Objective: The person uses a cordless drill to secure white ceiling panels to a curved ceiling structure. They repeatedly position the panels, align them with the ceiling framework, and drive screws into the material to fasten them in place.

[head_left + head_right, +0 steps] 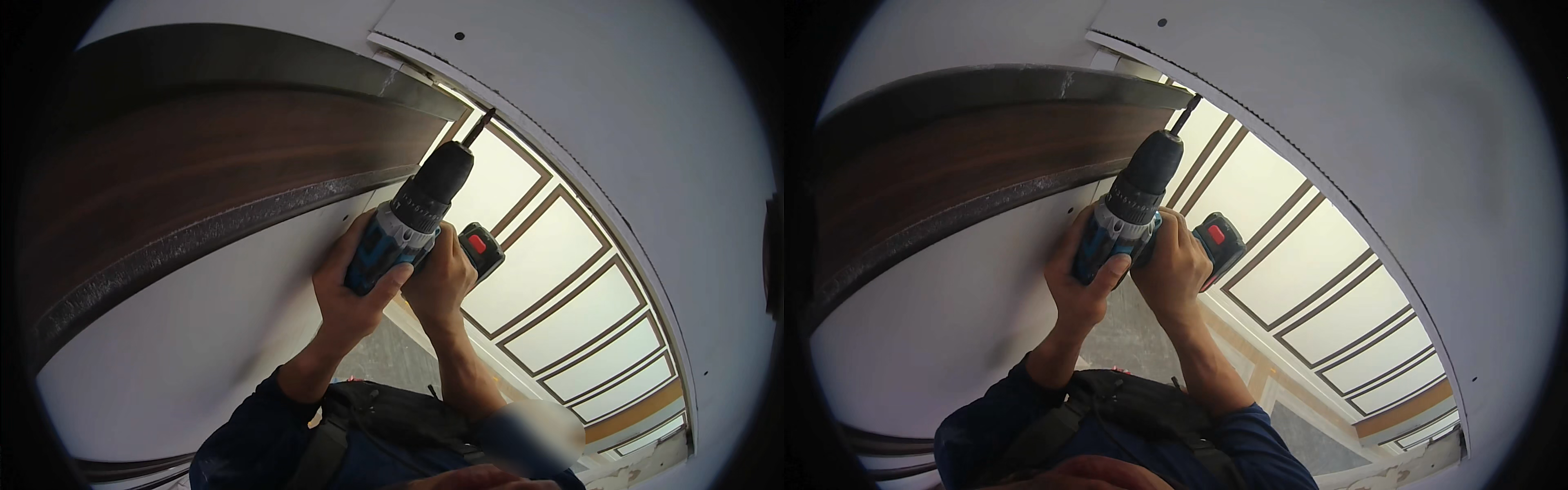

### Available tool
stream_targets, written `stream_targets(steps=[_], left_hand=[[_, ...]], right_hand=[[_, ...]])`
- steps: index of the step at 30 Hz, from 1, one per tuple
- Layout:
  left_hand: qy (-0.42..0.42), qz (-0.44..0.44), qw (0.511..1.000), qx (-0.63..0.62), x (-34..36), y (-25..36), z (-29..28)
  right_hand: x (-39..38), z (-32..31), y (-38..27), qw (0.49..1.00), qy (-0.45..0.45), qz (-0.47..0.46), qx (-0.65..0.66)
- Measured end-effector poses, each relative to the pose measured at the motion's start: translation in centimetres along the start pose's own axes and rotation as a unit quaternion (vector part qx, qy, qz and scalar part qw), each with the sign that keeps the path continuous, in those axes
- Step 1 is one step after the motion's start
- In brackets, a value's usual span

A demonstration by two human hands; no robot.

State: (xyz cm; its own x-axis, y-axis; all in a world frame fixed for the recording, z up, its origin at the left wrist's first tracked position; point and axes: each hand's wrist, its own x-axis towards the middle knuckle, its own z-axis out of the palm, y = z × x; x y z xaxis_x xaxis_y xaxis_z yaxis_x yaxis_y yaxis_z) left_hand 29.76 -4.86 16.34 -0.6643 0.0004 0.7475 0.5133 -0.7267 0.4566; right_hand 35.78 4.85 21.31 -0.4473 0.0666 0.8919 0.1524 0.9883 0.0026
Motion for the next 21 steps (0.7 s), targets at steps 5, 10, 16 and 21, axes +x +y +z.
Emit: stream_targets(steps=[5,10,16,21], left_hand=[[-0.005,-0.017,1.000,-0.026,-0.11,0.33,-0.08],[-0.005,-0.005,1.000,-0.003,-0.01,0.10,-0.08],[-0.006,-0.021,1.000,-0.014,-0.15,0.27,-0.24],[-0.011,-0.025,1.000,-0.008,-0.04,0.39,-0.16]], right_hand=[[-0.28,0.05,-0.18,1.000,0.006,0.010,-0.002],[-0.14,0.15,0.05,1.000,0.004,-0.008,-0.003],[-0.38,0.26,-0.41,1.000,0.020,0.016,-0.007],[-0.73,0.07,-0.01,0.999,-0.009,0.022,-0.039]])
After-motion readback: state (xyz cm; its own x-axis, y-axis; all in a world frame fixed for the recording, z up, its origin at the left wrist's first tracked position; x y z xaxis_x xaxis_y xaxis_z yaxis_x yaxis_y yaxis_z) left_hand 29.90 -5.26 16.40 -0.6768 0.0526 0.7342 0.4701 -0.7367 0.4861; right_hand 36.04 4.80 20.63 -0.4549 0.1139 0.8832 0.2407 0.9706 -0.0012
